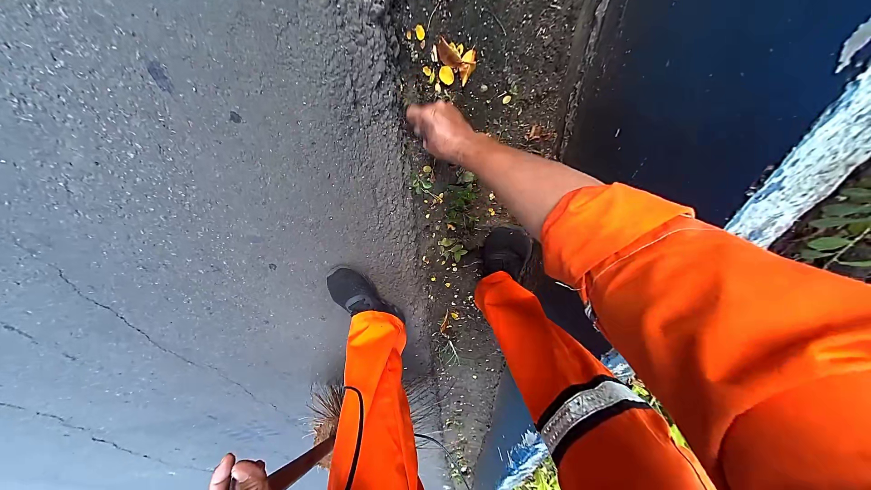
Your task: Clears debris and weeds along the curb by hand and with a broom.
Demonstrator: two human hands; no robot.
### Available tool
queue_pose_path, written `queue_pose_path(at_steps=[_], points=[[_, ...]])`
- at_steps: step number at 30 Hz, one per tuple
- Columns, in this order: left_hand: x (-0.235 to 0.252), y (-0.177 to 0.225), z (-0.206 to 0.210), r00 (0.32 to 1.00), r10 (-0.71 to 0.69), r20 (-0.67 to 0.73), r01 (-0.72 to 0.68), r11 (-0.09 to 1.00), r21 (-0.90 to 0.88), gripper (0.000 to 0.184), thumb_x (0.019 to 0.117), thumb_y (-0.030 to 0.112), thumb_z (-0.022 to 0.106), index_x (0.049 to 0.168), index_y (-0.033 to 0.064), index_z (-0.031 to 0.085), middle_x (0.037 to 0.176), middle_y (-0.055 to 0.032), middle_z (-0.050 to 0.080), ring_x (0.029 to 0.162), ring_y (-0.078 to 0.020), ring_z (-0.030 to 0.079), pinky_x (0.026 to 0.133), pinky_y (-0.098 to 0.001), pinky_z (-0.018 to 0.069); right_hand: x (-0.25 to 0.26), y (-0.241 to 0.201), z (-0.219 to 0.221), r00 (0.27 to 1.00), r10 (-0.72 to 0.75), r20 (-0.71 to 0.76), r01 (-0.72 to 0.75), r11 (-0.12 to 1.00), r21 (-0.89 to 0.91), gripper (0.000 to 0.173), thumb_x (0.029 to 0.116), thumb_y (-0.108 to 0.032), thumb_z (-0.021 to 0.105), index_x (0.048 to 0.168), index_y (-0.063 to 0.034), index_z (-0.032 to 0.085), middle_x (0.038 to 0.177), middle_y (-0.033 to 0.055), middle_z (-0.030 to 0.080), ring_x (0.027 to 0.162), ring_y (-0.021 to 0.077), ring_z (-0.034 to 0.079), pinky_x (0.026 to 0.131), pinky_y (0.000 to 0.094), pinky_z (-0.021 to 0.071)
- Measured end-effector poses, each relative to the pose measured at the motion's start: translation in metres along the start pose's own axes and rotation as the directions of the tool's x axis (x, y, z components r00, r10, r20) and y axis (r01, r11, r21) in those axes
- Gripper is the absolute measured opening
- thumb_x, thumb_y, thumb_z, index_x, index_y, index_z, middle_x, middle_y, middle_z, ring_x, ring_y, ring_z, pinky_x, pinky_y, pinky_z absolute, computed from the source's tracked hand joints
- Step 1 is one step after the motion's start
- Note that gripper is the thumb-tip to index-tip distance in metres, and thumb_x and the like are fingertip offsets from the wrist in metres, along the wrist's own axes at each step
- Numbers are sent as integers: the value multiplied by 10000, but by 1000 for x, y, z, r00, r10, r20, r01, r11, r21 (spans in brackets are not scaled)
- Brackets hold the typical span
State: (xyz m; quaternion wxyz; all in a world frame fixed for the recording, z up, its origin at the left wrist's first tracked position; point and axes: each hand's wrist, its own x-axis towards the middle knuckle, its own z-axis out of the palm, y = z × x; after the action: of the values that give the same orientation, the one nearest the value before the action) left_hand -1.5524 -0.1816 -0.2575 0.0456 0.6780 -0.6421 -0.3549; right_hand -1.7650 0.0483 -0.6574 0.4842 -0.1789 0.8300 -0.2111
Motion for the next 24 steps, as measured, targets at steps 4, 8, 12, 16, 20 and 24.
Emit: queue_pose_path(at_steps=[4,8,12,16,20,24], points=[[-7,0,3,1000,3,-1,-3,1000,-1,209,1026,-24,415,1178,41,542,870,173,631,772,127,591,738,-87,501,-62,-2,54,983,155,96,-170,969,178,231,1013,-1,531,1210,63,634,1089,315,689,1062,491,679,943,645,511],[-13,-6,2,999,27,29,-27,999,-19,209,1016,-42,423,1162,42,547,846,176,635,740,122,597,714,-81,507,-63,-24,69,719,666,199,-601,452,660,555,1119,-501,299,1315,-34,528,1024,184,596,696,265,616,626,428,540],[-17,-8,-1,996,64,60,-63,998,-21,205,1009,-50,427,1162,39,530,850,181,629,752,123,601,723,-90,519,-46,-57,67,686,699,200,-621,420,662,569,1119,-431,351,1352,27,597,1370,261,604,1247,381,605,1031,574,473],[-24,-5,3,998,48,49,-46,998,-40,207,1006,-54,433,1163,34,536,841,187,632,730,130,603,702,-82,526,-43,-46,75,770,625,128,-526,510,680,380,1117,-202,408,1300,74,595,1403,286,557,1344,397,521,1101,564,416],[-27,-6,2,998,54,23,-53,997,-54,204,1005,-57,434,1158,32,537,823,184,623,718,135,602,689,-74,530,-73,-7,76,899,225,375,-303,939,164,309,1077,-131,487,1195,97,659,1277,331,627,1253,482,586,1060,656,438],[-30,-6,3,998,50,25,-48,997,-56,200,1010,-54,426,1157,37,528,838,182,630,728,136,606,700,-73,532,-113,-5,63,802,329,499,-296,944,-146,347,1074,-248,538,1311,-12,631,1276,285,655,1227,496,609,987,707,461]])
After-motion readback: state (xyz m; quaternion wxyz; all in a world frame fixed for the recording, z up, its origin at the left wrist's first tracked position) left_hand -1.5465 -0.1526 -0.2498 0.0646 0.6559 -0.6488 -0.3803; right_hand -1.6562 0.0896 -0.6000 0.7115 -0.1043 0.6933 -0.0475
